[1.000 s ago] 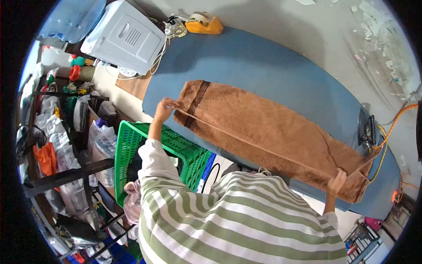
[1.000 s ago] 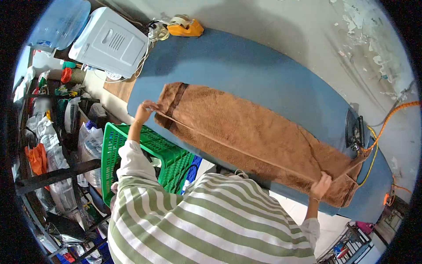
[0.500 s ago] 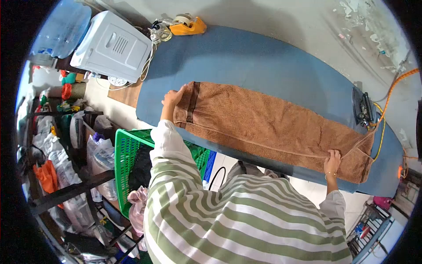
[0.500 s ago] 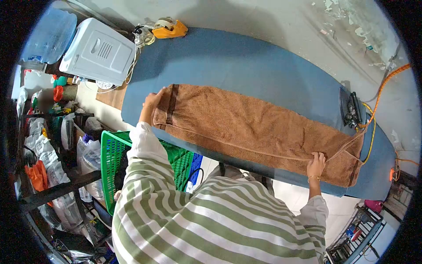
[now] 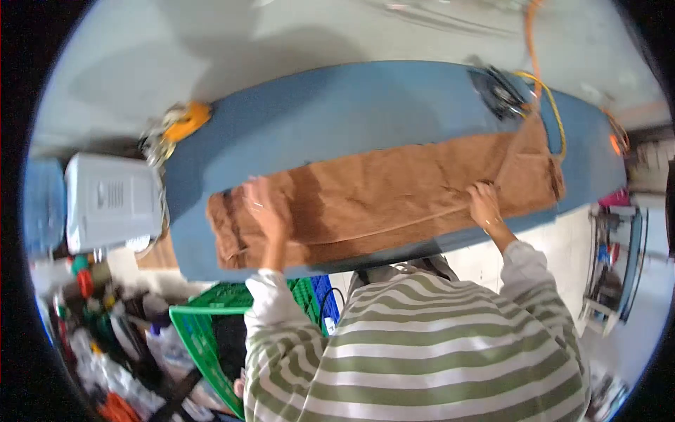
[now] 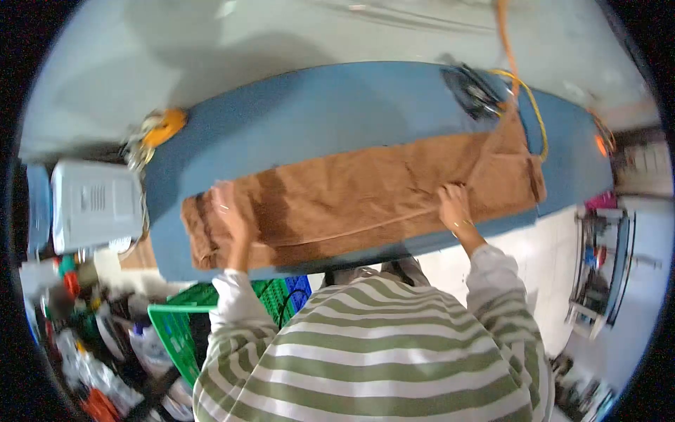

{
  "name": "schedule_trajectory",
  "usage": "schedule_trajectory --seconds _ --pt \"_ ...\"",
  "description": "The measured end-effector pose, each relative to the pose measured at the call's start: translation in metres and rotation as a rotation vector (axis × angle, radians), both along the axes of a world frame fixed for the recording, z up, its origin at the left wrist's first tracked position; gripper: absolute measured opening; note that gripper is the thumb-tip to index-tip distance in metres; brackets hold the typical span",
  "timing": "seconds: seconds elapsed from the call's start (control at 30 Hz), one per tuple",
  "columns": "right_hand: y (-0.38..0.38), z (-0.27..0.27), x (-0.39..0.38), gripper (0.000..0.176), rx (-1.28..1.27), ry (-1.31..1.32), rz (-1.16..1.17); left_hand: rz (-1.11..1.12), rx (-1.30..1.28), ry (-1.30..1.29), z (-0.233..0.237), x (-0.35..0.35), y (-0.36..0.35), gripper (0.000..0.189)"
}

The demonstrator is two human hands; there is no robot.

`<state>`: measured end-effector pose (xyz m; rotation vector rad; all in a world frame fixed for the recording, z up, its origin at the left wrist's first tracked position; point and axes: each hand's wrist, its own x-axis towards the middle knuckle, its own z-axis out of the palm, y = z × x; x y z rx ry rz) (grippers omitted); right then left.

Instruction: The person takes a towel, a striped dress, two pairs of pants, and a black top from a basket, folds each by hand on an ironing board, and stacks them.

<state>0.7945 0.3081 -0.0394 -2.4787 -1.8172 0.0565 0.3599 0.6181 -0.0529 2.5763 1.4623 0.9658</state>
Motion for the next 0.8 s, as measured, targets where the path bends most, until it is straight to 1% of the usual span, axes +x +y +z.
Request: schedule_trajectory --seconds 0.03,0.07,0.13,0.17,0.2,0.23,0.27,0.37,0.43,0.5,0.53,0.57,0.67,0.7,0.73,0.8 --pt "-0.001 0.0 0.001 0.026 -0.052 -0.01 -0.009 -0.199 -0.153 0.009 0.002 0.035 -0.038 0.052" --pt "-0.001 0.002 0.006 0.021 -0.099 -0.021 -0.012 -0.296 -0.324 0.059 0.006 0.067 -0.082 0.055" --pt "-0.002 0.012 0.024 0.022 -0.285 -0.17 -0.015 -0.578 -0.514 0.124 0.012 0.117 -0.139 0.061" --pt "-0.002 0.016 0.04 0.023 -0.381 -0.237 -0.007 -0.572 -0.532 0.177 0.01 0.136 -0.157 0.062" --pt "-0.008 0.021 0.065 0.025 -0.423 -0.269 -0.053 -0.56 -0.557 0.237 0.008 0.153 -0.173 0.064" --pt "-0.009 0.026 0.089 0.027 -0.46 -0.307 -0.095 -0.536 -0.542 0.411 0.007 0.158 -0.177 0.067" --pt "-0.008 0.03 0.12 0.029 -0.49 -0.35 -0.134 -0.525 -0.519 0.441 0.005 0.164 -0.179 0.067" --pt "-0.015 0.026 0.221 0.033 -0.353 -0.608 -0.139 -0.493 -0.473 0.531 0.0 0.167 -0.188 0.066" --pt "-0.007 0.051 0.27 0.035 -0.414 -0.637 -0.195 -0.484 -0.449 0.576 -0.003 0.17 -0.189 0.063" --pt "-0.012 0.062 0.322 0.033 -0.273 -0.711 -0.277 -0.467 -0.419 0.656 -0.015 0.168 -0.187 0.058" --pt "-0.019 0.074 0.345 0.03 -0.206 -0.665 -0.32 -0.463 -0.405 0.698 -0.016 0.17 -0.187 0.055" --pt "-0.032 0.085 0.36 0.027 -0.146 -0.614 -0.366 -0.445 -0.459 0.689 -0.01 0.173 -0.189 0.049" --pt "-0.094 0.109 0.384 0.023 0.013 -0.656 -0.409 -0.379 -0.495 0.745 0.001 0.179 -0.193 0.05" --pt "-0.121 0.116 0.383 0.022 0.101 -0.613 -0.392 -0.368 -0.483 0.662 -0.006 0.175 -0.195 0.054" --pt "-0.148 0.119 0.377 0.022 0.194 -0.568 -0.377 -0.346 -0.506 0.65 -0.005 0.174 -0.198 0.054" --pt "-0.199 0.105 0.368 0.021 0.253 -0.509 -0.39 -0.304 -0.545 0.631 0.002 0.172 -0.201 0.054"
